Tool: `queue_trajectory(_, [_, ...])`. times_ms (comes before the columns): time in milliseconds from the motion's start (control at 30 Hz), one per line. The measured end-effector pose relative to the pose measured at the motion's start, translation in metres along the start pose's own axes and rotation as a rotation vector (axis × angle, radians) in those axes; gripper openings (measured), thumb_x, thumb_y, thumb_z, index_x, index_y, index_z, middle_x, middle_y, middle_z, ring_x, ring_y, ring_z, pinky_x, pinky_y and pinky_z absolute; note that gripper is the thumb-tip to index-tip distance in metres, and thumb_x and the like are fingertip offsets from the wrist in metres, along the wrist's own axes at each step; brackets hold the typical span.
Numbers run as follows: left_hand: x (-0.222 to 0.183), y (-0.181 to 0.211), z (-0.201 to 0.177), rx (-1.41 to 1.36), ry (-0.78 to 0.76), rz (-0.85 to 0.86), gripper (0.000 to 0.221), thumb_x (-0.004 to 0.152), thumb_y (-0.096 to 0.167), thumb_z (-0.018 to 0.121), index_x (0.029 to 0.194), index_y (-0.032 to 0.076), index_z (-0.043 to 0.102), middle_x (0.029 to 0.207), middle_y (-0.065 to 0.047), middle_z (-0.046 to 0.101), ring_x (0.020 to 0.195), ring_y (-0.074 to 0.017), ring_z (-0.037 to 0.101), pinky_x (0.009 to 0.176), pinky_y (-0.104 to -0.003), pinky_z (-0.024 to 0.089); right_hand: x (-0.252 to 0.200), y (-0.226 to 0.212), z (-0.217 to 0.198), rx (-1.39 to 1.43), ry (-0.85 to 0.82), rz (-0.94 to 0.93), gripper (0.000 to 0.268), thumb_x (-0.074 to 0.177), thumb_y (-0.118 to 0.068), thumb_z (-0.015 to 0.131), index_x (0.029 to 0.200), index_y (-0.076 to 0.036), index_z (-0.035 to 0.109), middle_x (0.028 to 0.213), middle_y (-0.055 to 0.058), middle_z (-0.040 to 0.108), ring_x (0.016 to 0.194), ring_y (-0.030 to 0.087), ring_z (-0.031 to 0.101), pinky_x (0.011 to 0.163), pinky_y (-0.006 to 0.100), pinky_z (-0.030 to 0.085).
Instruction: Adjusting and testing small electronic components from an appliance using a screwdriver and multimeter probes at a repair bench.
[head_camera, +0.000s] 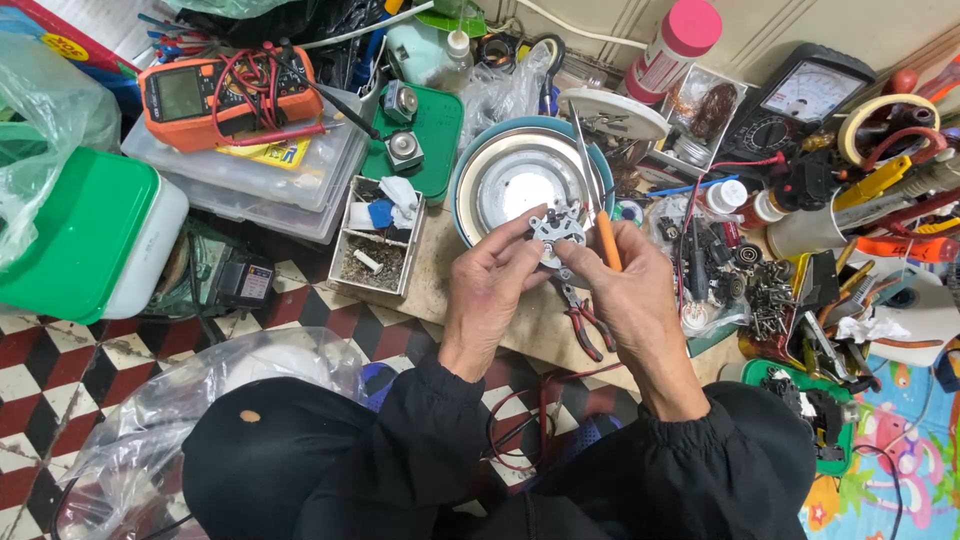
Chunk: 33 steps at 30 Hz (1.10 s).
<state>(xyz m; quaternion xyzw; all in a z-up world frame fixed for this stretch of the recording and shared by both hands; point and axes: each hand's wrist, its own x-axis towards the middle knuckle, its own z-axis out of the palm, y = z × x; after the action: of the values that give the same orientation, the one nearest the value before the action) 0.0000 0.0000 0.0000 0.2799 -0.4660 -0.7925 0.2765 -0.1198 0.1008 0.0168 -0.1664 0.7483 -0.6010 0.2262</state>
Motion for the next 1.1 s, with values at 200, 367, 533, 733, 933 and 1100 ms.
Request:
queue_trajectory(200, [-0.002,0.004,0.003,-0.022,-0.001,-0.001,0.043,0.102,0.011,0.072,0.145,0.010,0.075,0.134,-0.032,0.077,0.120,-0.0270,0.074,0.101,-0.041,0.069,-0.006,-0.011,0.003,-0.036,0.023,0.000,0.030,0.089,-0.018,0.095,0.100,-0.003,0.071,0.069,0.005,0.060,0.060,0.006,0.047,0.046,0.018,0.033])
queue_trajectory(367, [-0.002,0.004,0.003,-0.022,-0.007,-0.003,0.043,0.102,0.010,0.072,0.145,0.009,0.075,0.134,-0.033,0.077,0.120,-0.0272,0.075,0.100,-0.041,0.069,-0.006,-0.007,0.000,-0.042,0.017,-0.002,0.031,0.088,-0.019,0.095,0.100,-0.003,0.071,0.070,0.006,0.061,0.064,0.007,0.047,0.049,0.020,0.033])
queue_trajectory(533, [-0.003,0.007,0.003,-0.032,-0.006,-0.007,0.044,0.101,0.010,0.072,0.145,0.009,0.075,0.134,-0.033,0.077,0.119,-0.0282,0.075,0.099,-0.041,0.070,-0.008,-0.013,0.001,-0.057,0.001,-0.004,0.031,0.089,-0.020,0.094,0.100,-0.003,0.071,0.070,0.006,0.062,0.065,0.008,0.048,0.051,0.020,0.033])
queue_trajectory(733, [-0.002,0.007,0.004,-0.023,0.001,-0.008,0.044,0.101,0.010,0.072,0.145,0.008,0.075,0.132,-0.034,0.077,0.118,-0.0292,0.076,0.099,-0.042,0.070,-0.011,-0.018,0.002,-0.062,0.012,-0.004,0.031,0.089,-0.020,0.095,0.099,-0.002,0.071,0.070,0.007,0.062,0.065,0.009,0.048,0.052,0.021,0.034])
queue_trajectory(933, [-0.001,0.005,0.006,-0.043,0.002,0.010,0.044,0.101,0.008,0.072,0.144,0.007,0.075,0.131,-0.034,0.078,0.117,-0.0289,0.076,0.098,-0.042,0.070,-0.011,-0.020,0.001,-0.091,0.022,-0.021,0.030,0.089,-0.019,0.094,0.098,-0.003,0.070,0.071,0.006,0.061,0.067,0.010,0.051,0.055,0.021,0.038])
queue_trajectory(1100, [-0.003,0.009,0.007,-0.029,-0.003,0.013,0.043,0.101,0.010,0.072,0.145,0.007,0.075,0.130,-0.033,0.078,0.117,-0.0303,0.077,0.097,-0.042,0.070,-0.013,-0.024,0.004,-0.074,0.031,-0.018,0.030,0.089,-0.018,0.094,0.099,-0.003,0.070,0.072,0.006,0.061,0.068,0.009,0.051,0.055,0.021,0.038])
